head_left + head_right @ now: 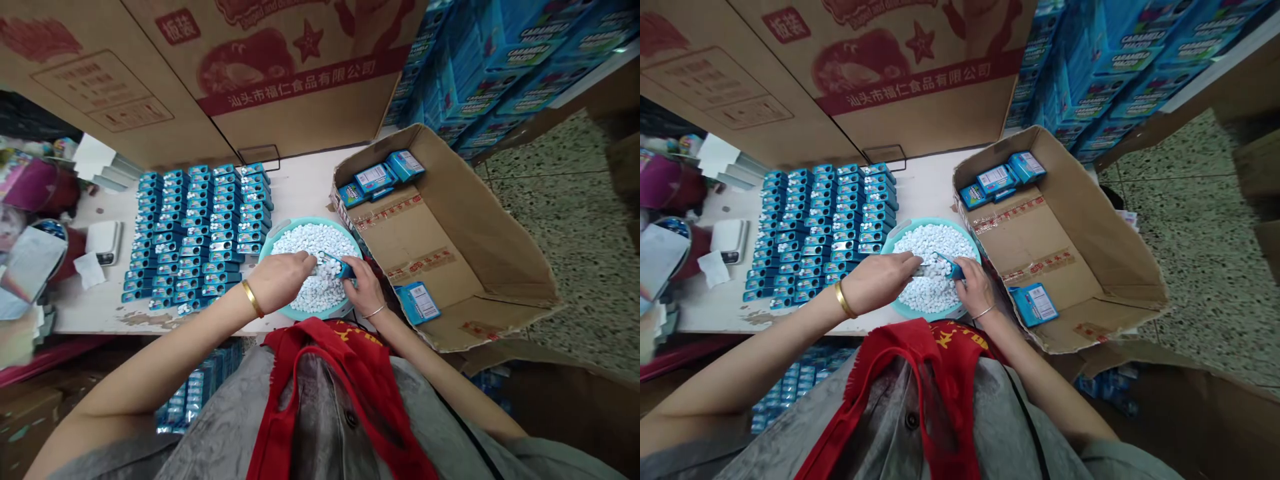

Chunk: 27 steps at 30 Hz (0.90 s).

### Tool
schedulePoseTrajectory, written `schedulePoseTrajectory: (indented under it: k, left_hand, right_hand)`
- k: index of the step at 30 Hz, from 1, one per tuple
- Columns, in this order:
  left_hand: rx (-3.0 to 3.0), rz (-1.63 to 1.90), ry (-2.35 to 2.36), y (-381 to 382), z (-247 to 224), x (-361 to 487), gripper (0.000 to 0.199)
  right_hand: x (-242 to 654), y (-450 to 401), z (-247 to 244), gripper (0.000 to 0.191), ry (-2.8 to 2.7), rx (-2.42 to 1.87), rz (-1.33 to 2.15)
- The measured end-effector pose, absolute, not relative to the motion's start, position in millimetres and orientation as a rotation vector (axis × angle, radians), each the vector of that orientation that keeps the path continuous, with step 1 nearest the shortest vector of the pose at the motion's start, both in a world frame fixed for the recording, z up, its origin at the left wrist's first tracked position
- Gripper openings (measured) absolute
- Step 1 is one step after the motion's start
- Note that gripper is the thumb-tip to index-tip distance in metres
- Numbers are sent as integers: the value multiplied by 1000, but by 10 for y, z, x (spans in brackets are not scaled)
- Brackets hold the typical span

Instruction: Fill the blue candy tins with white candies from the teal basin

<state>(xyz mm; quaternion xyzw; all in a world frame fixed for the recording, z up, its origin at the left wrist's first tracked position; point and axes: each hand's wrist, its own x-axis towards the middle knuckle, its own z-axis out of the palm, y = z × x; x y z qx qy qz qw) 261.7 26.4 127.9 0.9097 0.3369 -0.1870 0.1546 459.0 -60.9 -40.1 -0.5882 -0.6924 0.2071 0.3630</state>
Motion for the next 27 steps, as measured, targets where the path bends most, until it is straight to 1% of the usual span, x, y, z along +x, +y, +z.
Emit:
schedulePoseTrajectory:
  k: [6, 9, 11, 13, 16, 18, 21, 24, 27]
  left_hand:
    - [2715, -604, 936, 160, 1392, 2792, 21]
    - [2785, -518, 915, 128, 1421, 2754, 19]
    - [2799, -435, 973, 157, 1345, 2614, 19]
    - [2763, -392, 1119, 216, 1130, 2389, 21]
    - [2565, -453, 1351, 278, 541, 2037, 23]
    - [2365, -501, 1374, 262, 71, 1920, 24]
    - [2218, -421, 1294, 180, -514, 2009, 25]
    - [2200, -342, 1216, 123, -830, 2256, 25]
    - [2175, -255, 1143, 120, -937, 2408, 27]
  right_hand:
    - [4531, -598, -394, 46, -1788, -1487, 540]
    - [4513, -601, -416, 43, -1778, -1466, 541]
    - [4512, -607, -428, 42, -1751, -1462, 570]
    - [4525, -616, -431, 39, -1678, -1485, 626]
    - [4569, -629, -420, 37, -1508, -1553, 684]
    - [4610, -636, -411, 38, -1434, -1585, 691]
    - [4668, -644, -407, 39, -1412, -1603, 706]
    - [4699, -652, -425, 41, -1408, -1625, 705]
    - [4697, -659, -482, 43, -1383, -1634, 717]
